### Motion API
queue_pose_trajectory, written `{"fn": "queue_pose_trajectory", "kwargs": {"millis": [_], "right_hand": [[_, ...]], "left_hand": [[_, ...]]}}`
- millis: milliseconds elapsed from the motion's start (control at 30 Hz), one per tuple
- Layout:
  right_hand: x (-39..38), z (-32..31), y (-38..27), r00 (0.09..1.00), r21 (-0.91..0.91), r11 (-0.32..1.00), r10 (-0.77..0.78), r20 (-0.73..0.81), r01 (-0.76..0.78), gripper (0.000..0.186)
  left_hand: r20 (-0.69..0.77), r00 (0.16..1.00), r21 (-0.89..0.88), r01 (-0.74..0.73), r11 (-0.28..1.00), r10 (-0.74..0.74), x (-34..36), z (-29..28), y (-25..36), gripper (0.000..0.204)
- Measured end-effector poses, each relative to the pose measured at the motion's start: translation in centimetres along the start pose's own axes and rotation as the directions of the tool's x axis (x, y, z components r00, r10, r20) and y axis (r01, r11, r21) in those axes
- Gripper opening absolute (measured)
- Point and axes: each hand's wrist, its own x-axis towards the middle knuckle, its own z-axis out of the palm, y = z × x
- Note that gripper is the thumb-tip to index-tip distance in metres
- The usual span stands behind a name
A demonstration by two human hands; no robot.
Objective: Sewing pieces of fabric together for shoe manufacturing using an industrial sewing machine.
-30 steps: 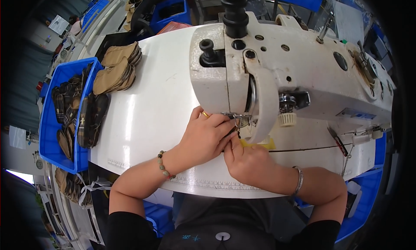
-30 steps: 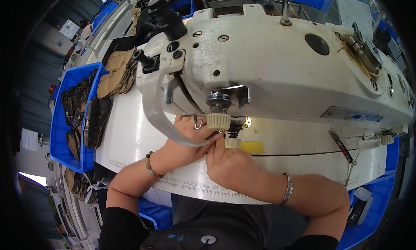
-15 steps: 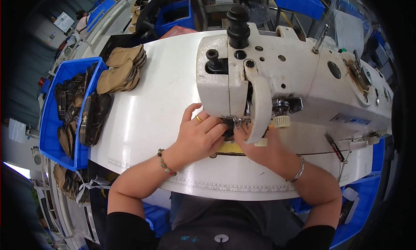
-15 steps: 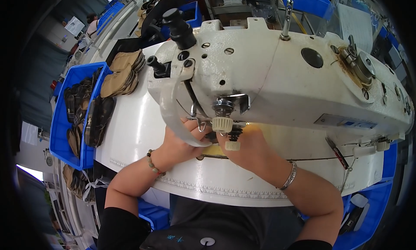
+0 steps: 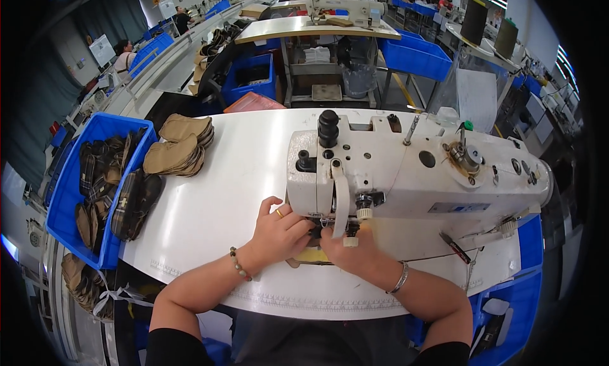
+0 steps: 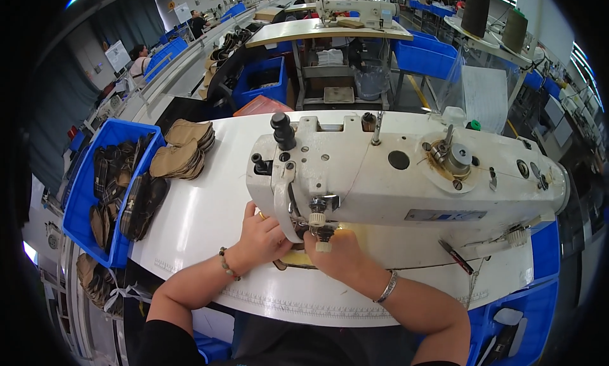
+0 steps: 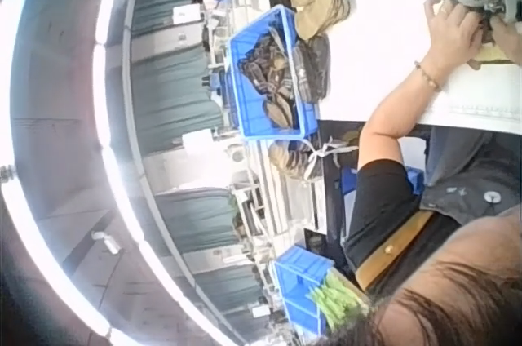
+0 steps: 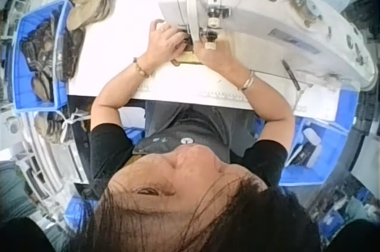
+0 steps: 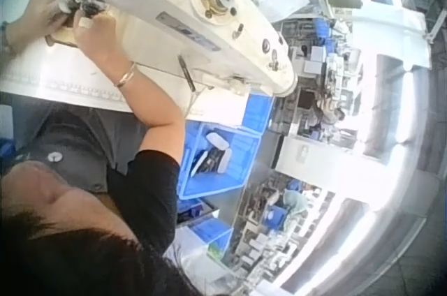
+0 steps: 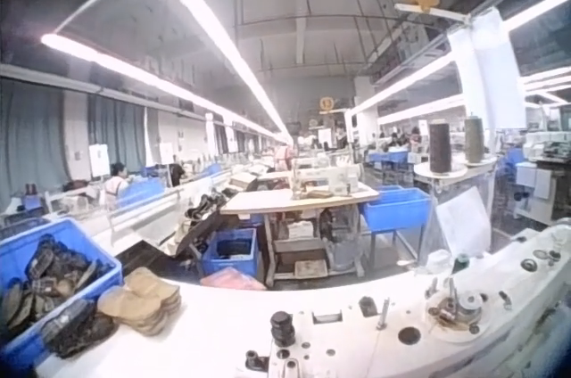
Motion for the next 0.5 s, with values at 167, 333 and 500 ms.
{"fn": "queue_pose_trajectory", "kwargs": {"millis": [167,333,500], "right_hand": [[0.5,-0.5,0.2,0.986,0.069,0.997,-0.016,-0.166,0.028,0.008],[-0.3,1.5,0.3,0.983,0.163,0.986,0.048,-0.175,-0.019,0.01],[0.6,0.0,-0.5,0.994,-0.176,0.98,-0.103,-0.049,0.092,0.008]], "left_hand": [[-0.108,0.986,0.091,-0.12,0.989,0.13,0.6,-0.5,0.4,0.019],[-0.112,0.981,0.097,-0.146,0.984,0.157,0.5,-0.1,0.2,0.019],[-0.043,0.999,-0.038,0.023,0.999,-0.024,0.7,0.0,0.4,0.019]]}}
